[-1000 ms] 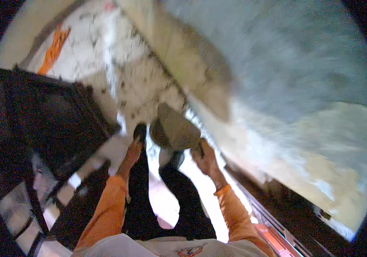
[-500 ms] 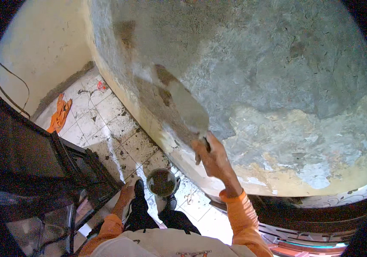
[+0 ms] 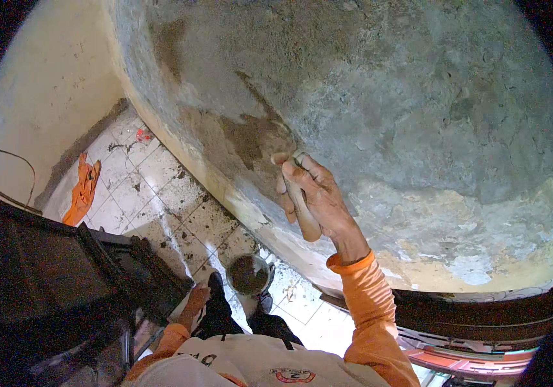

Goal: Applying and smoothing cement or plaster onto a wall using a trowel and hands.

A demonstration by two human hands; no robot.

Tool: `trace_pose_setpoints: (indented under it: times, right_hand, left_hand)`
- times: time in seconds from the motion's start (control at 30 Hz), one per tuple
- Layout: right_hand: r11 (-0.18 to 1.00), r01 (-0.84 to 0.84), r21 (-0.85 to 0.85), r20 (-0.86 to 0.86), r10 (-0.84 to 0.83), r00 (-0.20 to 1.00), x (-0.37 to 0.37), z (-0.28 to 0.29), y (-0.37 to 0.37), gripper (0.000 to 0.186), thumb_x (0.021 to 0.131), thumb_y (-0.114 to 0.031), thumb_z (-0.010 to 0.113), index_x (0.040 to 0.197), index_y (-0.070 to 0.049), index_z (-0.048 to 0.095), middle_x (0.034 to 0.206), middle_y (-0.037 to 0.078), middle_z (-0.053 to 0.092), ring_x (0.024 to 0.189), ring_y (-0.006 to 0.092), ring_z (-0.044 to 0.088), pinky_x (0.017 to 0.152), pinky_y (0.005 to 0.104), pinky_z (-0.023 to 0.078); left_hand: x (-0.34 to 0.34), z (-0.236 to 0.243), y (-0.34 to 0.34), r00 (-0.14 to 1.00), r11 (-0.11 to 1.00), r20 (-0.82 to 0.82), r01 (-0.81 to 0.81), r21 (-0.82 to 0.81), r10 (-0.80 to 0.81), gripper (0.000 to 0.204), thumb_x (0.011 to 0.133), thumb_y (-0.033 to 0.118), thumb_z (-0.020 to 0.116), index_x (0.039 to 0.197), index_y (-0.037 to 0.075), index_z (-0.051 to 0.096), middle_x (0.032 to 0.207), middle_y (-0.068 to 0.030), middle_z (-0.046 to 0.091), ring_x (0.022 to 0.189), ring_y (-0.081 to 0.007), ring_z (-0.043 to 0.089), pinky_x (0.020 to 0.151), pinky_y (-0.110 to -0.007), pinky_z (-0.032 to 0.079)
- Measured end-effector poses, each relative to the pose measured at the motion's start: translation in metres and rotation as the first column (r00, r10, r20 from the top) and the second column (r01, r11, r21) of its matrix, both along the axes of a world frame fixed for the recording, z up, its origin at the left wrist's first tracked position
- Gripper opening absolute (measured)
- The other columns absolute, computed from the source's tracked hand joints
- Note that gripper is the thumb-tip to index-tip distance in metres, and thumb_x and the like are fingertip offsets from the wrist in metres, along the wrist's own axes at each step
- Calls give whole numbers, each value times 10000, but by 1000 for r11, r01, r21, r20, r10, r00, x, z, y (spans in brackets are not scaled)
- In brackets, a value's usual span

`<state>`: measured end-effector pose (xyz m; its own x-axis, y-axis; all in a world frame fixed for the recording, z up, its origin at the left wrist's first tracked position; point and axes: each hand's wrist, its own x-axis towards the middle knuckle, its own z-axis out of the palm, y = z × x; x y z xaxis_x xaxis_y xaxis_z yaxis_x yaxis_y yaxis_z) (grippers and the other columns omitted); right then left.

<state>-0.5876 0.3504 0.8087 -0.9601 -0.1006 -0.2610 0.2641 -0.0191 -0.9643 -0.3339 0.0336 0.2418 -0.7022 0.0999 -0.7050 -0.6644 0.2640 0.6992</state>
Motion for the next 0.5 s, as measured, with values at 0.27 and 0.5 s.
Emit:
trace_pose_setpoints:
  times: [0.27, 0.5]
  right_hand:
    - [971, 52, -233, 37, -45, 998, -14, -25, 11, 460, 1075, -367, 589, 1383, -26, 573, 864, 38, 607, 526, 96, 512, 421, 254, 439]
    - [856, 70, -512, 95, -24, 995, -20, -29, 17, 416, 1077, -361, 575, 1347, -45, 569, 876, 38, 578, 548, 72, 482, 388, 220, 390]
  left_hand:
    - [-12, 4, -23, 957, 973, -188, 202, -107, -220, 703, 999, 304, 639, 1575, -32, 418, 1196, -268, 739, 1165, -383, 685, 1047, -471, 503]
    - [-13, -6, -45, 833, 943, -458, 206, -263, -310, 535, 969, 129, 725, 1441, -12, 519, 993, -175, 760, 926, -310, 741, 873, -438, 580]
